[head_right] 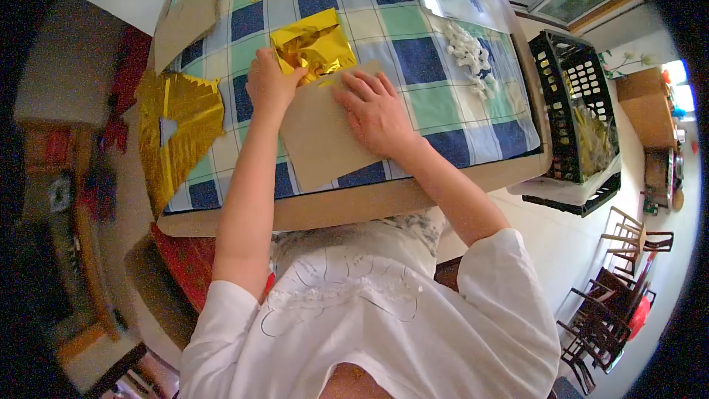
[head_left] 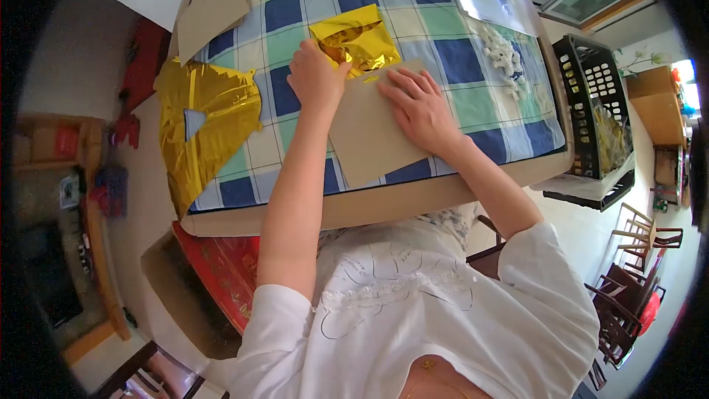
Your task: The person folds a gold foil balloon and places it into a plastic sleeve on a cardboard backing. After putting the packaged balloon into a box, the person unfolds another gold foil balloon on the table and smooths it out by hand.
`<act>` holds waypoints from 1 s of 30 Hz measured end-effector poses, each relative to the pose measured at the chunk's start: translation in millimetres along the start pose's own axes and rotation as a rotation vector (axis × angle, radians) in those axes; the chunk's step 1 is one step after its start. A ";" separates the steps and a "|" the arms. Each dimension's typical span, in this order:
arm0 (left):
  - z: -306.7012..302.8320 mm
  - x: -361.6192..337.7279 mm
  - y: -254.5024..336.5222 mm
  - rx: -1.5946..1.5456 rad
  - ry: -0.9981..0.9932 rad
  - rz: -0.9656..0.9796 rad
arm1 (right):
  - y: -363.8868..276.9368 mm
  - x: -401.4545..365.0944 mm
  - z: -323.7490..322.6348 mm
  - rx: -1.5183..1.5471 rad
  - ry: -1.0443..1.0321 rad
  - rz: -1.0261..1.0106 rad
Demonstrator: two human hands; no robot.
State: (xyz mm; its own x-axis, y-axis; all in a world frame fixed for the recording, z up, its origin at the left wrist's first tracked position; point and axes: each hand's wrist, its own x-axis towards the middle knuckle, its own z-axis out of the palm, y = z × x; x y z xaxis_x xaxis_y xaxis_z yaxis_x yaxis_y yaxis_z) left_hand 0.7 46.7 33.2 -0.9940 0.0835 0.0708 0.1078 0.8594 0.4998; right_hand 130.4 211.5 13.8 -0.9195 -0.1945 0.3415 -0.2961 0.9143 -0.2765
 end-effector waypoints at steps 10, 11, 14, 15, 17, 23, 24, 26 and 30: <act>1.9 34.5 -9.5 0.035 -0.326 -0.141 | 1.1 -3.0 3.4 -0.001 -0.001 0.044; 3.6 35.9 -11.4 0.036 -0.340 -0.145 | 0.3 -4.3 3.2 -0.003 0.000 0.054; 0.4 35.1 -9.9 0.016 -0.356 -0.148 | -2.3 -6.8 3.8 -0.038 -0.009 0.066; 0.4 35.0 -9.9 0.016 -0.353 -0.147 | -2.8 -7.1 4.1 -0.055 -0.013 0.068; 0.6 34.7 -9.9 0.014 -0.343 -0.147 | -4.3 -7.5 4.9 -0.067 -0.022 0.082; 2.2 26.1 -16.0 -0.160 -0.251 -0.009 | -4.0 -6.9 2.5 -0.035 -0.022 0.081; 8.2 26.5 -19.7 -0.195 -0.200 0.010 | -4.1 -5.9 0.4 -0.020 -0.031 0.090; 20.5 28.2 -26.9 -0.263 -0.096 0.044 | -1.4 -3.6 -7.4 0.079 -0.063 0.092; 7.9 23.4 -23.3 -0.302 -0.239 0.007 | 12.2 -9.6 -5.1 0.174 -0.003 0.057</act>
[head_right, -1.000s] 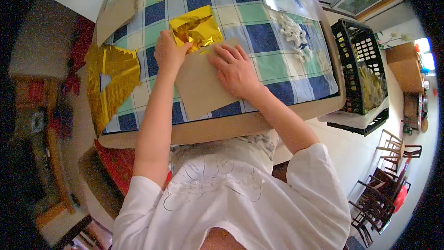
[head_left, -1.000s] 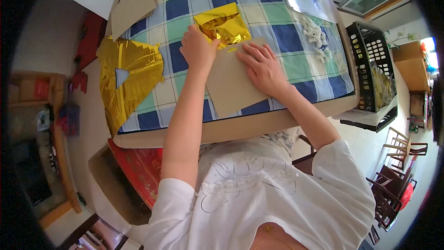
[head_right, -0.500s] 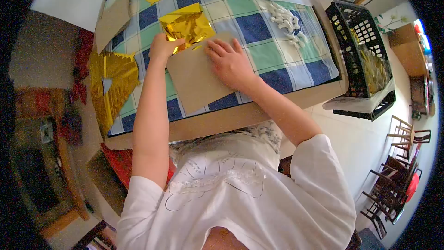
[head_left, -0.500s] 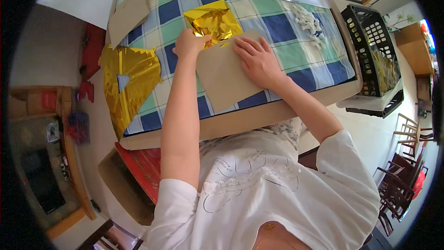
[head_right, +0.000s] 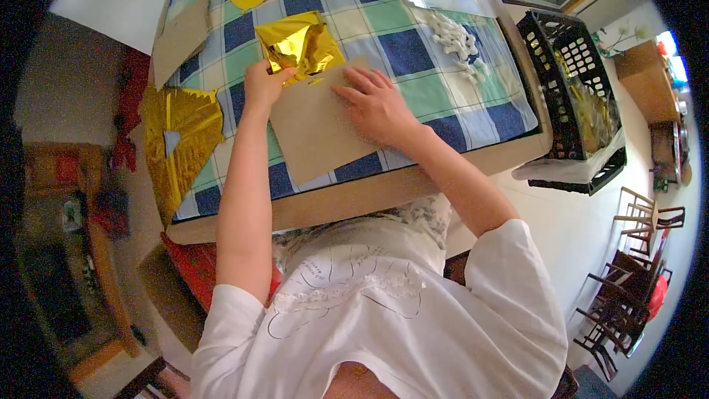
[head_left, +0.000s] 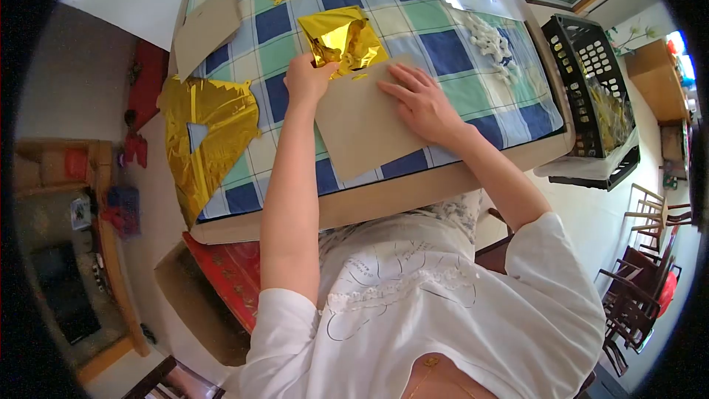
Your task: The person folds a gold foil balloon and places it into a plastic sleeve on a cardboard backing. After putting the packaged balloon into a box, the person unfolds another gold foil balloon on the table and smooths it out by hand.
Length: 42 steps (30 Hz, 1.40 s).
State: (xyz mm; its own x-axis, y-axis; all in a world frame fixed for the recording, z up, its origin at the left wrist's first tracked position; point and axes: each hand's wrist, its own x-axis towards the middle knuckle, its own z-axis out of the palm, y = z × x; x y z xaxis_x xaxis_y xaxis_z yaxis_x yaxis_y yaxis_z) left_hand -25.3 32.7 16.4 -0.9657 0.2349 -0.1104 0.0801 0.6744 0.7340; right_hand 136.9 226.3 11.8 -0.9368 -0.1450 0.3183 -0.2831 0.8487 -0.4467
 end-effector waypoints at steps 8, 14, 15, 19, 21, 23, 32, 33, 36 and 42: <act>-3.9 -16.8 -1.4 -0.248 0.020 0.168 | -0.7 -3.0 -2.1 -0.190 0.006 0.026; 5.2 -45.3 -9.1 -0.282 0.146 0.381 | -0.6 -2.6 -2.8 -0.196 -0.011 0.023; 4.4 -47.9 -11.2 -0.222 0.126 0.455 | -0.3 -2.8 -2.5 -0.198 -0.011 0.020; 1.4 -52.3 -20.2 -0.056 0.096 0.670 | 3.2 -4.2 -1.3 -0.211 -0.023 0.014; -3.5 -51.9 -23.7 -0.006 0.052 0.688 | 4.9 -4.3 -1.9 -0.227 -0.041 0.007; -13.7 -49.0 -25.7 0.047 -0.047 0.657 | 1.1 -3.3 -2.8 -0.159 0.000 0.022; 17.6 -52.4 21.0 0.325 -0.148 0.701 | 5.9 -3.8 0.9 -0.143 -0.034 0.057; 19.9 -58.4 19.7 0.381 -0.207 0.687 | 4.8 -3.4 0.5 -0.107 -0.017 0.068; 23.3 -63.0 8.7 0.420 -0.178 0.763 | -0.8 -4.2 -7.0 -0.109 0.005 0.005; 26.9 -64.6 2.4 0.505 -0.148 0.815 | 34.1 5.3 -6.2 0.223 0.194 0.140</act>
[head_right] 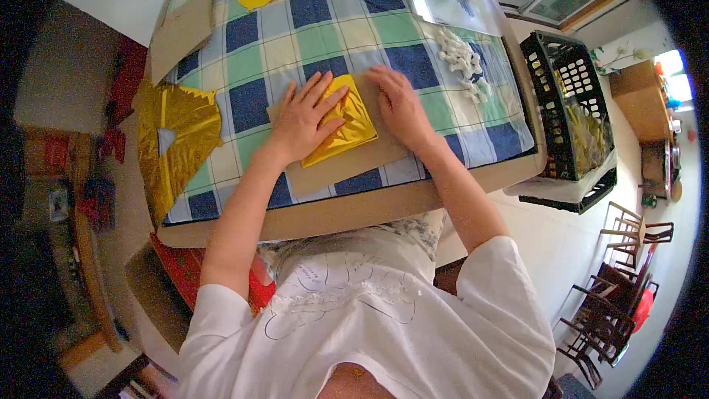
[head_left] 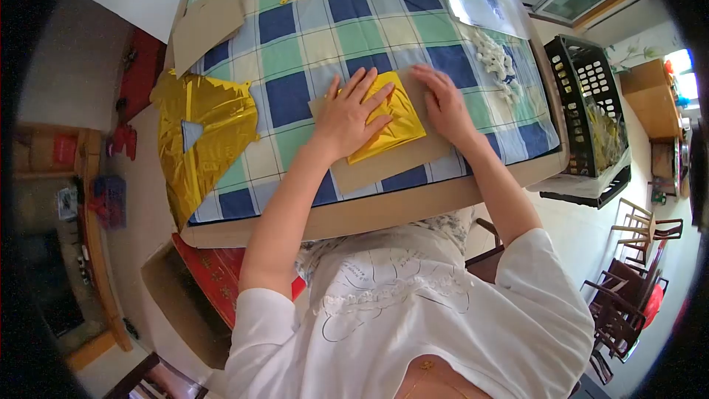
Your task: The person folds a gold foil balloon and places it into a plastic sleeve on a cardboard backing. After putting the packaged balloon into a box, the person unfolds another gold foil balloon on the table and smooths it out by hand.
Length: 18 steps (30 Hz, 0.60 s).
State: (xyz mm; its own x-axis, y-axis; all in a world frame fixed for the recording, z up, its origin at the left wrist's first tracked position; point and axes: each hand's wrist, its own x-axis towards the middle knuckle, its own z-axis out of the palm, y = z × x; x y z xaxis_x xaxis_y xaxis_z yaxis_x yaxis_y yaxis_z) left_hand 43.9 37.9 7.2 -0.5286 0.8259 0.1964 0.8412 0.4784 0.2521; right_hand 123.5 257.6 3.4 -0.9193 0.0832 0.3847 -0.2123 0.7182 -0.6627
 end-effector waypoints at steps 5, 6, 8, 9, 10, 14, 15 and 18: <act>1.3 -0.2 -0.4 -0.009 0.016 0.008 | 5.4 32.2 -7.2 -0.294 -0.044 0.007; 0.2 -0.3 -0.3 -0.016 0.015 0.008 | 10.1 37.9 -8.0 -0.268 -0.078 0.029; -3.6 -1.4 1.2 -0.002 -0.004 0.023 | 18.3 49.1 -8.2 -0.219 -0.147 0.071; -4.7 -1.2 1.9 0.003 -0.013 0.033 | 22.0 53.6 -8.0 -0.196 -0.180 0.093; -3.6 -0.7 1.5 0.004 -0.008 0.038 | 25.0 55.8 -8.1 -0.173 -0.213 0.115; -1.9 -1.7 1.0 0.018 -0.006 0.052 | 26.9 53.6 -2.2 -0.181 -0.152 0.083; -2.8 -1.9 1.5 0.025 -0.007 0.053 | 26.2 52.4 -1.5 -0.184 -0.133 0.075; -6.5 -1.2 2.7 0.002 0.001 0.051 | 25.3 51.6 1.1 -0.189 -0.107 0.095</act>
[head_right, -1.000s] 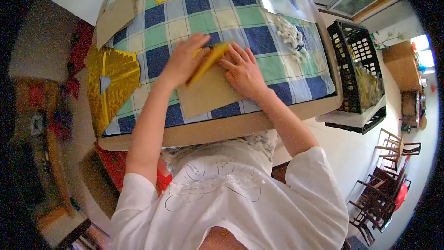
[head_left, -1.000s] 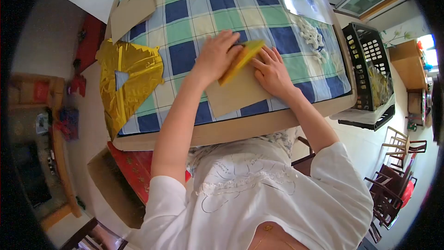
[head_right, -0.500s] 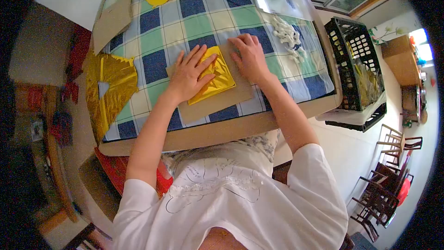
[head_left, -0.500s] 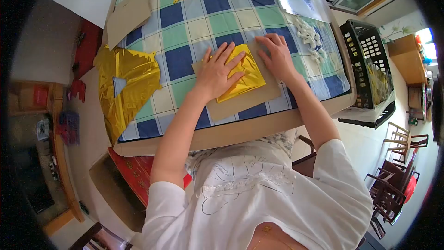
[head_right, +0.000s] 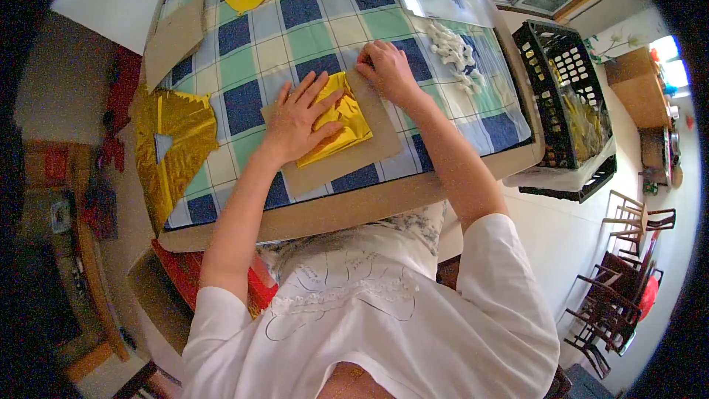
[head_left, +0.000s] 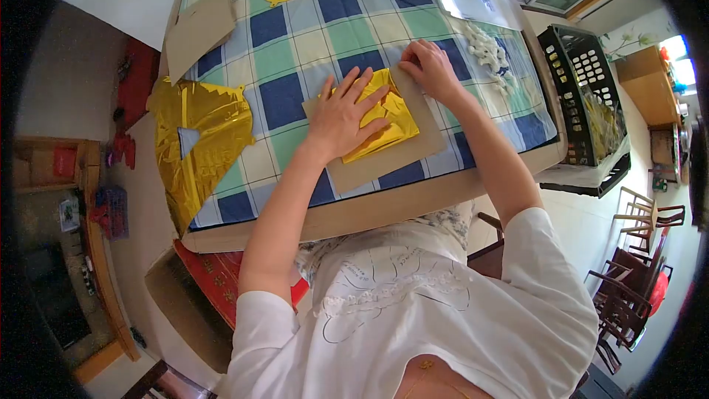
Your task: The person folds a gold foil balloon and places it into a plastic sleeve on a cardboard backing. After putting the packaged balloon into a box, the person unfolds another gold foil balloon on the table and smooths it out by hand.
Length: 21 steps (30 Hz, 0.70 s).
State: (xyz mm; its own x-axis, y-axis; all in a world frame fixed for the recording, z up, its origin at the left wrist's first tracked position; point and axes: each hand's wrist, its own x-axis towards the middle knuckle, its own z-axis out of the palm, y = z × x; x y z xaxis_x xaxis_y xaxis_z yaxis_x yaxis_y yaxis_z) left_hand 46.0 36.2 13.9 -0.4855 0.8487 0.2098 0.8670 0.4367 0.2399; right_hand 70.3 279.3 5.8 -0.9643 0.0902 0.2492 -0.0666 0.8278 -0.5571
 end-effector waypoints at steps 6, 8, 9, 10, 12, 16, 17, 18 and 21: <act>-11.3 21.1 21.8 -0.036 -0.007 -0.187 | -4.0 0.1 -1.2 -0.023 -0.010 0.033; -3.1 21.7 23.2 -0.036 0.055 -0.178 | -5.4 -0.5 -2.8 -0.025 0.045 0.001; 3.5 20.7 23.7 -0.038 0.082 -0.171 | -9.6 -2.6 -3.3 -0.031 0.109 -0.042; 10.7 17.5 23.5 -0.041 0.093 -0.168 | -14.3 -6.3 -3.1 -0.038 0.171 -0.082; 18.7 14.4 20.6 -0.044 0.123 -0.169 | -25.8 -14.8 -0.1 0.097 0.184 -0.009; 22.4 14.3 21.2 -0.081 0.153 -0.193 | -41.5 -15.5 3.6 0.333 0.097 0.188; 22.5 13.6 20.7 -0.062 0.146 -0.185 | -42.2 -14.3 1.9 0.374 0.061 0.187; 22.0 13.7 20.0 -0.041 0.141 -0.177 | -41.6 -10.7 0.0 0.415 0.024 0.183; 19.6 13.1 20.2 -0.049 0.135 -0.177 | -33.9 -1.5 -0.9 0.514 -0.029 0.266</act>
State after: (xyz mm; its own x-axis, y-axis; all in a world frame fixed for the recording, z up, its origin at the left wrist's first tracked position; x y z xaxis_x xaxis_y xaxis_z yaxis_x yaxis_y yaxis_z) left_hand 59.4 62.0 2.9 -0.6434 0.7106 0.2848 0.7618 0.5577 0.3294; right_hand 74.2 251.6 25.1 -0.9710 0.2372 0.0300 0.0701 0.4023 -0.9128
